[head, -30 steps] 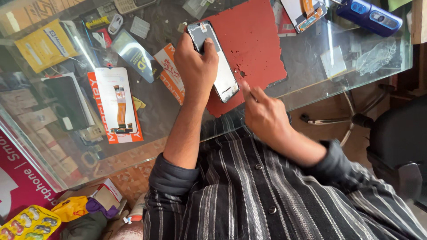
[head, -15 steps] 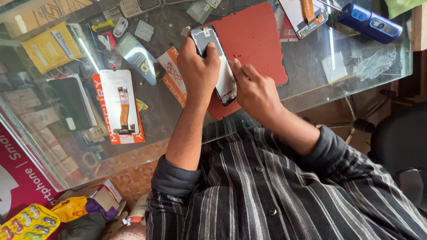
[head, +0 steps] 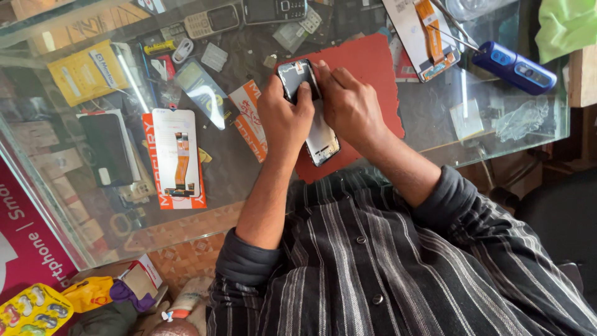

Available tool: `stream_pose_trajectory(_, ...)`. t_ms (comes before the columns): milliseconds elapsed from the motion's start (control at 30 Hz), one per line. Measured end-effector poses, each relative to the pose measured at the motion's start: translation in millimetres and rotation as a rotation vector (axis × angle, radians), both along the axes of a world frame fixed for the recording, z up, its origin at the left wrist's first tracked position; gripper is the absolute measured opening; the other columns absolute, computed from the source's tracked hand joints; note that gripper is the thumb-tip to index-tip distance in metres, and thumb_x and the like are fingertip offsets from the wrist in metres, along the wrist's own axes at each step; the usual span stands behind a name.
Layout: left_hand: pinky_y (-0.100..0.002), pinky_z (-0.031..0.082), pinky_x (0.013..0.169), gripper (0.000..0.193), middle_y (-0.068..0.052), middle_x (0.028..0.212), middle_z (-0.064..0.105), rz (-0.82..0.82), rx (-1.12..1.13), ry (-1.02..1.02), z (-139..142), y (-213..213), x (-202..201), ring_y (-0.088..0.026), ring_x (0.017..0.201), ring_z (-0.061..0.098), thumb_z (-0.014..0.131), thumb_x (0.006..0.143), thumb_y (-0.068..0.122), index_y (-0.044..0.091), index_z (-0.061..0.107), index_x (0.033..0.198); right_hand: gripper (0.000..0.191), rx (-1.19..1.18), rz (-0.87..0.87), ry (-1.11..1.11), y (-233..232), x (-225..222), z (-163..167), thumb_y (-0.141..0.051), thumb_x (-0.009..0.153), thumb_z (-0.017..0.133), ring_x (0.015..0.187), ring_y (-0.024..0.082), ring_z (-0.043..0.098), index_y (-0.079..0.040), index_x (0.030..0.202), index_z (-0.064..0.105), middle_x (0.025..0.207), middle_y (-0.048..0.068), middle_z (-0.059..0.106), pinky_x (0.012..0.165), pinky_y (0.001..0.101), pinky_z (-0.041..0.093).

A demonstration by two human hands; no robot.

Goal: The person pries open a smartphone using a metal spudger, then uses a screwdriver to work on the exposed frame. They apply liquid from a small bottle to the phone and continue prying and peeling the screen assembly away from the body over a red mat on a glass counter.

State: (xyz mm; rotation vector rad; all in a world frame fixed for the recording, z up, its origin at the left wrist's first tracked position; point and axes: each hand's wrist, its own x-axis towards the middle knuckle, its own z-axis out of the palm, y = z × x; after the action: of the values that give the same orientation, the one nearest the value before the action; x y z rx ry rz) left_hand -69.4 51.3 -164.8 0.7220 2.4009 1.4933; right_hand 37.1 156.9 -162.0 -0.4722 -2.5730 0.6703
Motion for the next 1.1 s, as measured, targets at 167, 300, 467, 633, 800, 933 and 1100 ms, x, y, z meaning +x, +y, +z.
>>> stream_pose_trajectory(167, -0.046, 0.053, 0.067, 0.019, -0.019, 0.082, 0.069, 0.0, 0.003, 0.024, 3.2, -0.4, 1.3, -0.038, 0.075, 0.07, 0.073, 0.086, 0.012, -0.002, 0.06, 0.089, 0.047, -0.034, 0.029, 0.04, 3.2, -4.9, 13.1, 0.003, 0.092, 0.067, 0.08, 0.03, 0.069, 0.003, 0.139, 0.062, 0.1, 0.011, 0.065, 0.064, 0.0407, 0.057)
stream_pose_trajectory(300, -0.045, 0.053, 0.065, 0.019, -0.018, 0.08, 0.069, 0.006, -0.002, -0.007, 5.1, 0.8, 1.1, -0.036, 0.073, 0.07, 0.073, 0.086, 0.012, -0.002, 0.06, 0.087, 0.057, -0.011, 0.078, 0.04, 6.6, -5.7, 13.5, 0.002, 0.086, 0.067, 0.081, 0.029, 0.069, 0.003, 0.143, 0.059, 0.101, 0.01, 0.064, 0.063, 0.0398, 0.056)
stream_pose_trajectory(467, -0.044, 0.053, 0.065, 0.019, -0.017, 0.08, 0.069, -0.008, 0.004, -0.04, 7.5, -0.1, 0.7, -0.035, 0.072, 0.071, 0.073, 0.087, 0.012, -0.002, 0.06, 0.088, 0.057, 0.006, 0.074, 0.01, 3.9, -2.3, 9.1, 0.001, 0.088, 0.071, 0.074, 0.027, 0.067, 0.004, 0.143, 0.059, 0.098, 0.01, 0.062, 0.06, 0.039, 0.055)
stream_pose_trajectory(633, -0.043, 0.053, 0.064, 0.019, -0.017, 0.08, 0.069, -0.009, 0.017, -0.02, 10.0, -0.6, 0.9, -0.034, 0.071, 0.07, 0.073, 0.087, 0.011, -0.003, 0.061, 0.089, 0.05, 0.022, 0.016, 0.012, 1.6, -4.5, 11.1, -0.003, 0.093, 0.072, 0.079, 0.026, 0.069, 0.003, 0.141, 0.06, 0.101, 0.008, 0.063, 0.063, 0.0383, 0.056)
stream_pose_trajectory(800, -0.043, 0.054, 0.064, 0.019, -0.016, 0.081, 0.069, -0.012, 0.011, -0.073, 10.9, -0.9, 0.7, -0.032, 0.072, 0.072, 0.072, 0.087, 0.012, -0.003, 0.06, 0.089, 0.054, 0.041, 0.071, 0.018, 2.2, -4.7, 12.5, -0.004, 0.088, 0.071, 0.074, 0.027, 0.068, 0.005, 0.14, 0.061, 0.097, 0.009, 0.063, 0.059, 0.0393, 0.054)
stream_pose_trajectory(933, -0.044, 0.053, 0.066, 0.019, -0.017, 0.083, 0.069, -0.016, 0.0, -0.012, 10.7, 0.6, 0.8, -0.034, 0.074, 0.07, 0.072, 0.088, 0.011, -0.003, 0.06, 0.089, 0.042, 0.038, -0.012, -0.12, 1.0, -2.4, 15.7, -0.006, 0.096, 0.07, 0.071, 0.028, 0.067, 0.001, 0.137, 0.062, 0.096, 0.009, 0.063, 0.059, 0.0401, 0.055)
stream_pose_trajectory(1100, -0.045, 0.053, 0.067, 0.018, -0.018, 0.083, 0.069, -0.019, -0.003, -0.009, 10.5, 0.3, 0.6, -0.036, 0.075, 0.07, 0.072, 0.087, 0.011, -0.003, 0.06, 0.089, 0.047, 0.048, -0.007, -0.168, 0.1, -2.9, 23.3, -0.004, 0.09, 0.068, 0.072, 0.032, 0.067, 0.003, 0.136, 0.062, 0.096, 0.011, 0.063, 0.058, 0.042, 0.054)
